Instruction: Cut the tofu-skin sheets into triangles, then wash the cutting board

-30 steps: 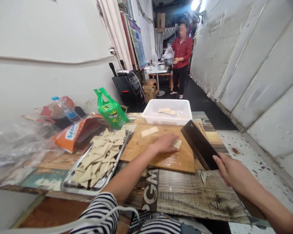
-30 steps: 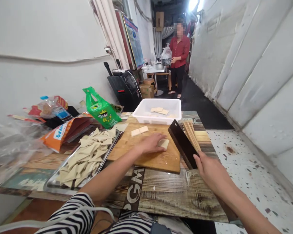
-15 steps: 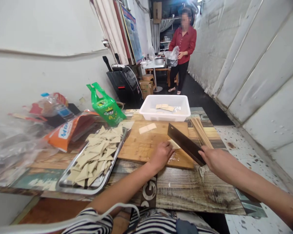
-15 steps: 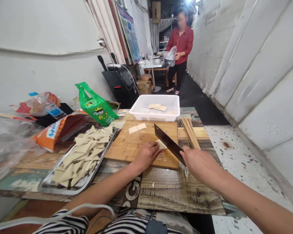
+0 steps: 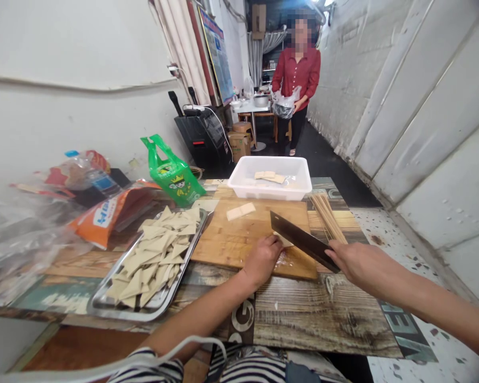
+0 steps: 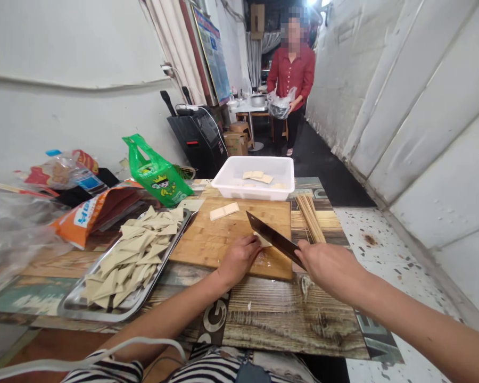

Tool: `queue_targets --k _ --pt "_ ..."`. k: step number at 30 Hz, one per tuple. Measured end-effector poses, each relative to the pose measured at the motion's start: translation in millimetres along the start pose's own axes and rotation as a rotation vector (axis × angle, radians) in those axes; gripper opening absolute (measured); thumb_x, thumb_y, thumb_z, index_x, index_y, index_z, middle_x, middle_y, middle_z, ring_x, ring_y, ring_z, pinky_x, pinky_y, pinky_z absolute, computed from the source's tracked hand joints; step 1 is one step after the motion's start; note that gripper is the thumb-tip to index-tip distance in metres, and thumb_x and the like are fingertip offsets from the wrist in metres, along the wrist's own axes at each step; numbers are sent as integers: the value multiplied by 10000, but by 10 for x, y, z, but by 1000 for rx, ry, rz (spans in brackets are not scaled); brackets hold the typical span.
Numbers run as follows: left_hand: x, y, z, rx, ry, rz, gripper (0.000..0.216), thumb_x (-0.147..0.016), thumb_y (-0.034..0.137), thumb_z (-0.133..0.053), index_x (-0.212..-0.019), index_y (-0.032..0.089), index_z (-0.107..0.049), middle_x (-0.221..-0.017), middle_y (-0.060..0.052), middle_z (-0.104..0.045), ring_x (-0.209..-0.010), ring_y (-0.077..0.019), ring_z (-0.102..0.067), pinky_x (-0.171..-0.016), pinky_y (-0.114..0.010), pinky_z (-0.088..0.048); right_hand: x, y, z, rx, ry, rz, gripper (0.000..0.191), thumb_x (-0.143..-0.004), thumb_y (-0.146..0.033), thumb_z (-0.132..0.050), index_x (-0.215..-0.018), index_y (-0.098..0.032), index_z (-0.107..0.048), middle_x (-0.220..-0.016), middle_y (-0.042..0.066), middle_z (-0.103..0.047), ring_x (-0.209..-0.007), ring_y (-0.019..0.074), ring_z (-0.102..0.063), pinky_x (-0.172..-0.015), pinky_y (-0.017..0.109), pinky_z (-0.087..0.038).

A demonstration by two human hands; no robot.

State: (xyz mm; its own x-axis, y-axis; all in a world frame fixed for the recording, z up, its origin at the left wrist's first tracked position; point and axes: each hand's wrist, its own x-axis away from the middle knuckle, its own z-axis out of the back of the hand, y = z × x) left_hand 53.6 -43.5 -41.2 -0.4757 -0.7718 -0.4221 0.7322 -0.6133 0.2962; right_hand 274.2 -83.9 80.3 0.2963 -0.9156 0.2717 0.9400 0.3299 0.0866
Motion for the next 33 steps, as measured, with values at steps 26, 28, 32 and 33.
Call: queue_targets --k 26,28,32,33 --pt "51 -8 -52 -53 79 -16 188 -915 245 -472 -877 148 -629 -940 -92 -649 -845 -195 -590 -786 -335 -508 -184 251 -248 -100 58 124 306 -960 -343 -278 -901 -169 -523 -694 84 -671 -610 221 -637 -494 275 -304" --pt "48 1 -12 -36 78 4 167 -907 243 -489 -867 153 -624 -930 -87 -647 -865 -196 -591 -807 -332 -500 -113 273 -292 -180 151 75 347 -967 -373 -235 -955 -167 -514 -697 80 -669 -617 227 -633 -506 277 -317" --pt "-13 -17 79 -46 -24 64 166 -891 280 -506 -913 161 -620 -969 -99 -632 -929 -220 -574 -823 -362 -479 11 282 -216 -285 294 -18 358 -959 -385 -227 -948 -172 -514 -690 73 -664 -619 229 -622 -536 284 -343" --pt "-48 -33 89 -47 -57 50 197 -879 305 -523 -985 166 -614 -1026 -107 -621 -981 -233 -560 -848 -377 -469 29 279 -191 -299 317 -39 346 -953 -391 -241 -920 -181 -513 -678 68 -660 -608 228 -618 -536 284 -345"
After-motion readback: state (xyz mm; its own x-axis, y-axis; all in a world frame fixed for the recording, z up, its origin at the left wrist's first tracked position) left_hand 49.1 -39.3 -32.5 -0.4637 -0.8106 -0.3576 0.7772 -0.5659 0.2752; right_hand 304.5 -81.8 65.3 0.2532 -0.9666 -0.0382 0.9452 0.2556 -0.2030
